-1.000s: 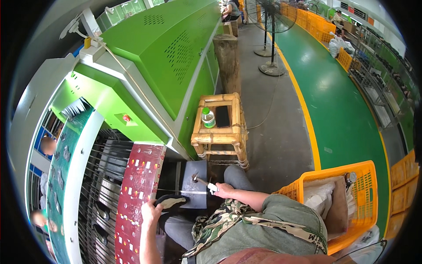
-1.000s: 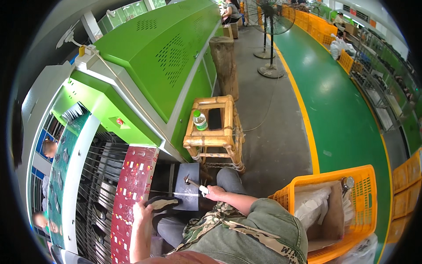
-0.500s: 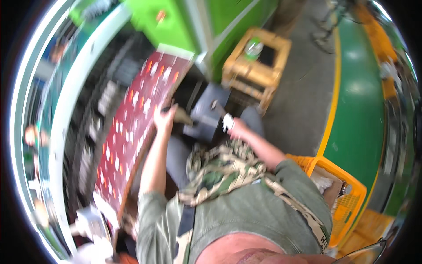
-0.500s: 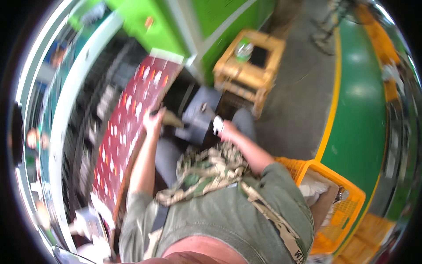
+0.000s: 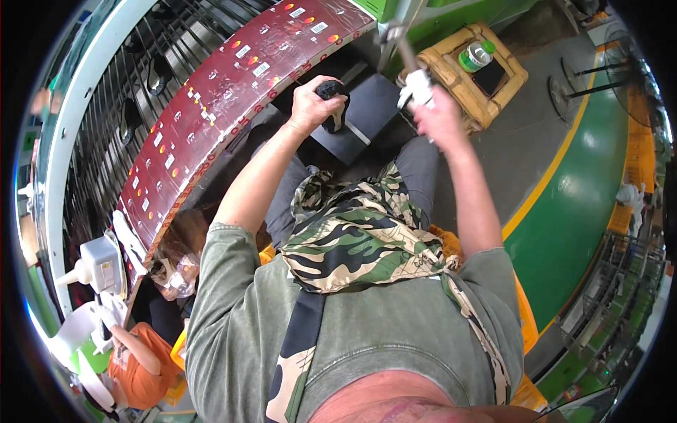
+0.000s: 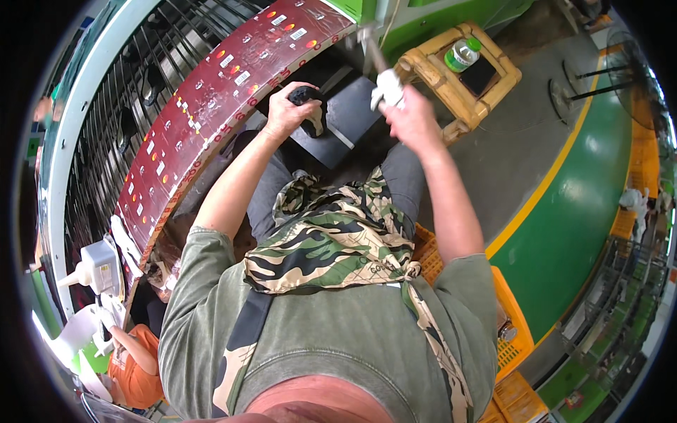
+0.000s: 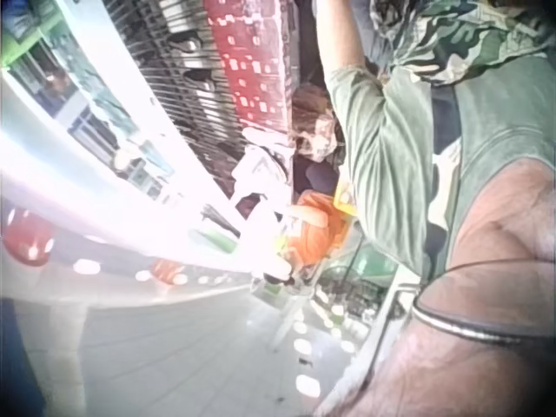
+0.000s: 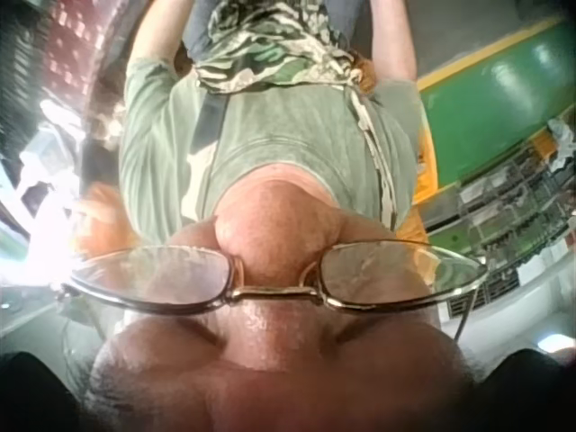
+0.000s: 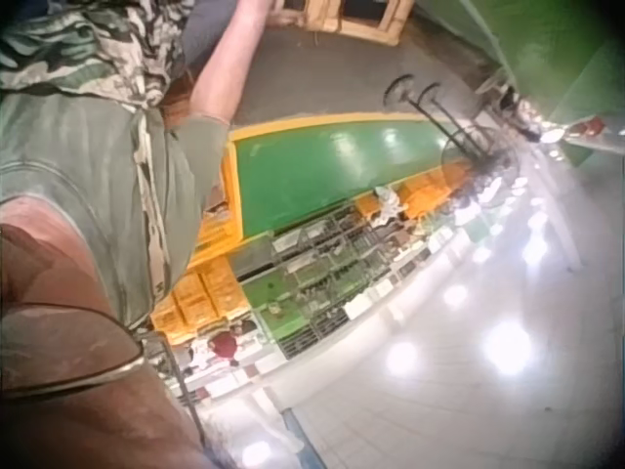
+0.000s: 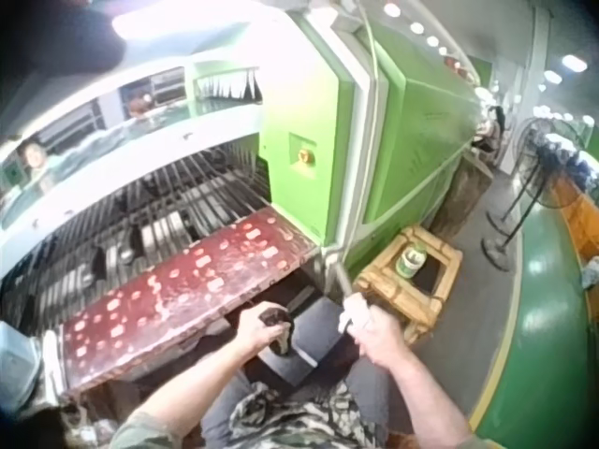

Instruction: Hammering the soles and edges of shoes on a manufacturing line to ensure proper adhesion.

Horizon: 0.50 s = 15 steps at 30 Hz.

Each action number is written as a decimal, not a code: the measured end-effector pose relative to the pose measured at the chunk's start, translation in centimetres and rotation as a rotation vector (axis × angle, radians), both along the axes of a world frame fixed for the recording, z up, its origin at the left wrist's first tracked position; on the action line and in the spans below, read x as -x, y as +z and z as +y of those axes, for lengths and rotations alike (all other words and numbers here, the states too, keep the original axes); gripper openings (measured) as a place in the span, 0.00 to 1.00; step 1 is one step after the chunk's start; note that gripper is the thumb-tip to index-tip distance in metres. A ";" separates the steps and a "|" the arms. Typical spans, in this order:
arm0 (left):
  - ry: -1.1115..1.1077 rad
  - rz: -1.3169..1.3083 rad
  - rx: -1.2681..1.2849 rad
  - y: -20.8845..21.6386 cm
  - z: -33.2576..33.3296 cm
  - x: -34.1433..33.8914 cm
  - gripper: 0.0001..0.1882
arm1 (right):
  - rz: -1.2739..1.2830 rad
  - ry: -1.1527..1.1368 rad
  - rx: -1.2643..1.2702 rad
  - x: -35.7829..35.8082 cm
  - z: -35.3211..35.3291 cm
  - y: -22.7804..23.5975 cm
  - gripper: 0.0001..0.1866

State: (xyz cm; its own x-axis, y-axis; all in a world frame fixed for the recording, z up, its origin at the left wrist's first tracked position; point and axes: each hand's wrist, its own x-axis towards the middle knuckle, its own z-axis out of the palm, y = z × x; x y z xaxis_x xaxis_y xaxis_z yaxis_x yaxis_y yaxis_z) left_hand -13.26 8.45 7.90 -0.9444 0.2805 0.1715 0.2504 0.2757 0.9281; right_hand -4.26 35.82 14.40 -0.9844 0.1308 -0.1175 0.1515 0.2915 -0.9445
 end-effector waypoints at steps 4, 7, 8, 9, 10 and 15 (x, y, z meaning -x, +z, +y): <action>0.079 -0.046 -0.036 -0.9 -0.3 1.0 0.16 | 0.561 0.075 0.173 1.1 -1.2 13.4 0.09; 0.103 -0.040 -0.098 -1.9 -0.6 1.3 0.16 | 0.865 -0.017 0.215 1.0 -4.1 13.7 0.05; 0.096 -0.009 -0.116 -1.9 -0.4 1.3 0.17 | 0.793 0.008 0.234 0.4 -4.6 11.3 0.04; 0.086 0.000 -0.093 -1.6 0.0 1.3 0.17 | 0.711 0.067 0.270 -0.2 -4.9 7.4 0.05; 0.068 -0.014 -0.104 -1.6 0.4 1.5 0.17 | 0.545 0.068 0.075 -1.4 -4.9 3.4 0.08; 0.095 -0.042 -0.108 -2.7 -1.0 2.4 0.18 | 0.203 0.304 -0.193 -1.6 -3.6 6.3 0.13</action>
State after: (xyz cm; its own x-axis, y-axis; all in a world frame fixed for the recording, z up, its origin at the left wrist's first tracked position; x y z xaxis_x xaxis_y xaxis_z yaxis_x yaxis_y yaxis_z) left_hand -15.69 7.41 5.23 -0.9729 0.1714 0.1553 0.1880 0.1944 0.9627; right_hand -2.69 32.23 20.71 -0.9823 -0.1686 0.0810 -0.1523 0.4693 -0.8698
